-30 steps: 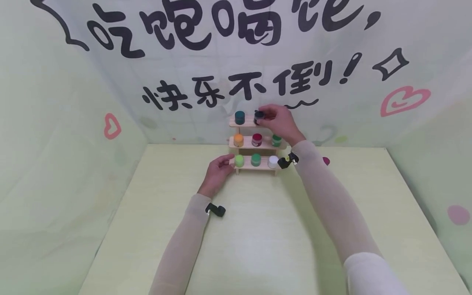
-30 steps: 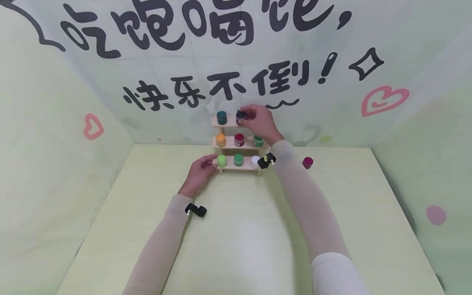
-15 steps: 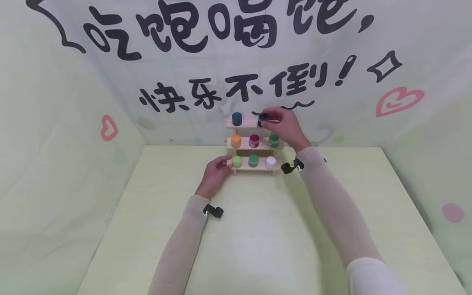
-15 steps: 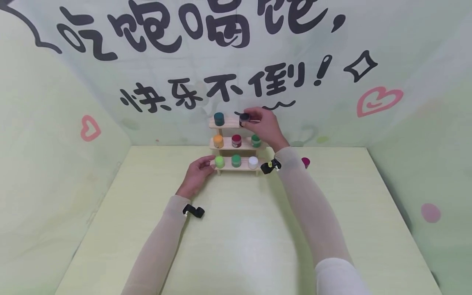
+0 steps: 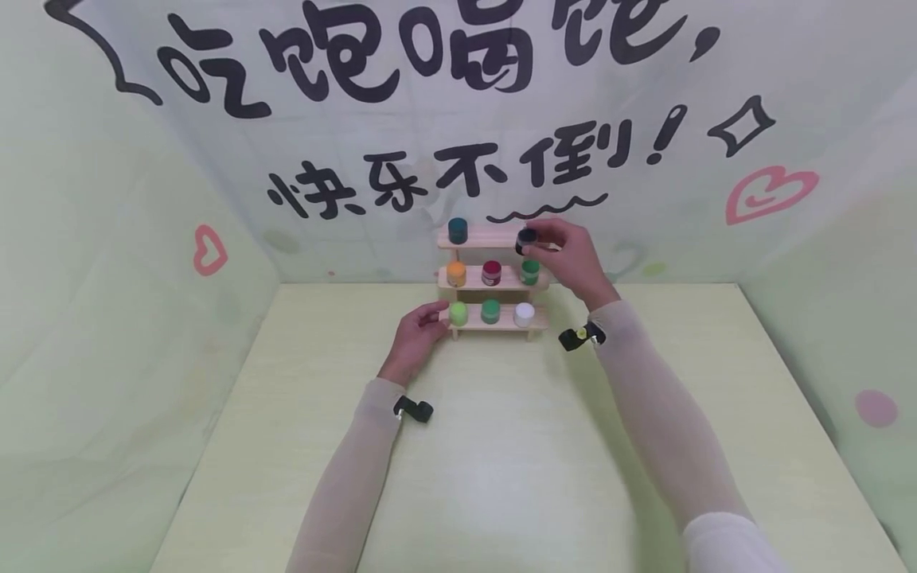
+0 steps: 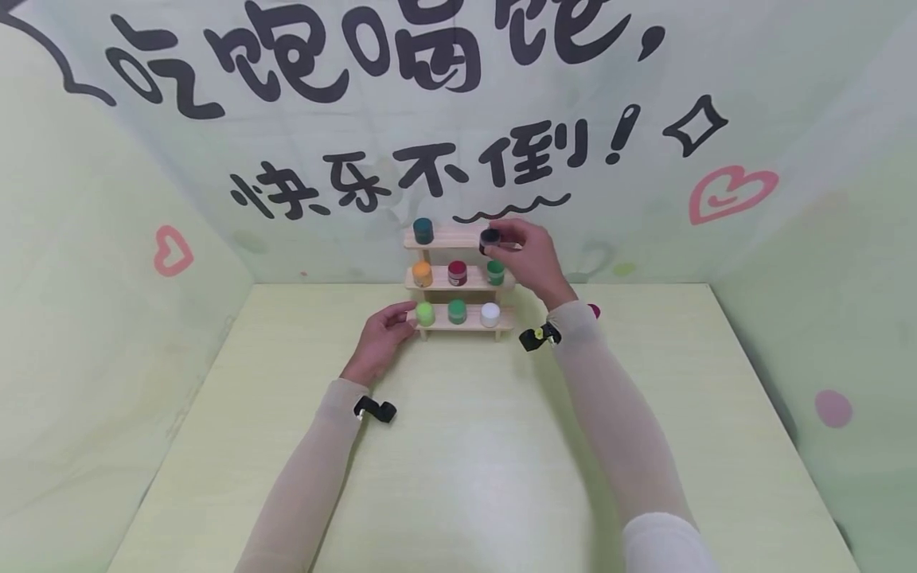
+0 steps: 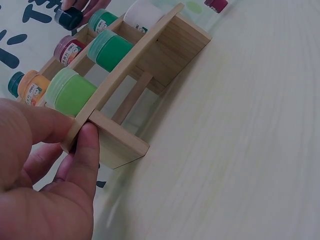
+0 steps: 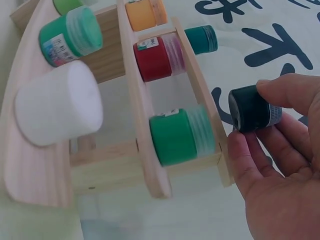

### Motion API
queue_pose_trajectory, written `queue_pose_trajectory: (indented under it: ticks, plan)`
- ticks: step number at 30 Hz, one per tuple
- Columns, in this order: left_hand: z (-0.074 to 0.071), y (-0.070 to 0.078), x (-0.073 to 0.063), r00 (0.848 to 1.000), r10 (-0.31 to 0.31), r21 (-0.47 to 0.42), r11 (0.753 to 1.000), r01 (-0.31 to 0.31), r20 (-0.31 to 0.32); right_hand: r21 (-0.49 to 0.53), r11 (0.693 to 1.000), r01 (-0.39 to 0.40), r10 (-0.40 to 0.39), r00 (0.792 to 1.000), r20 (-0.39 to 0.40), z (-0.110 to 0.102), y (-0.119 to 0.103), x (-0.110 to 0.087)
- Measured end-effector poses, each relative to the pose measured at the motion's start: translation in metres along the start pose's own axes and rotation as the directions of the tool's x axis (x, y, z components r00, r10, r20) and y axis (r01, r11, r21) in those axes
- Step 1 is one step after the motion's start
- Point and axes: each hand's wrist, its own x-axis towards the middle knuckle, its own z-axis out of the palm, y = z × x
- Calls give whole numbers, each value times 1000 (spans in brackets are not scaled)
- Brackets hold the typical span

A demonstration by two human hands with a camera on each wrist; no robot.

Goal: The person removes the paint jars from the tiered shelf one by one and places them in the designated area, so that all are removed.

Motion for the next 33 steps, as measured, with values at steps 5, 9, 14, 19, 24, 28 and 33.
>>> queue_pose_trajectory:
  ticks: [5, 9, 14, 19, 24, 28, 33]
  plan:
    - [-1, -1, 0, 1000, 1, 3, 1000, -1, -1, 4, 1000, 26, -26, 999, -20, -7, 9, -9]
    - [-2, -2, 2, 1000, 1, 8, 1000, -1, -2, 12, 999, 33, -33, 999, -23, -14, 13, -14]
    - [-2, -2, 1, 1000, 5, 1, 1000, -5, 2, 14, 1000, 25, -24, 999, -35, -22, 19, -24]
    - [-1, -2, 1, 1000, -3, 1, 1000, 3, -2, 31, 1000, 1, 0, 999, -37, -29, 28, -37]
    - [0, -2, 1, 1000, 4, 8, 1000, -4, -8, 24, 1000, -10, 11, 999, -47, -38, 41, -49]
    - [0, -2, 1, 1000, 13, 23, 1000, -12, -16, 30, 999, -23, 24, 998, -59, -47, 50, -58]
    - [0, -2, 1, 1000, 13, 30, 999, -13, -21, 38, 996, -86, 89, 993, -73, -56, 59, -70]
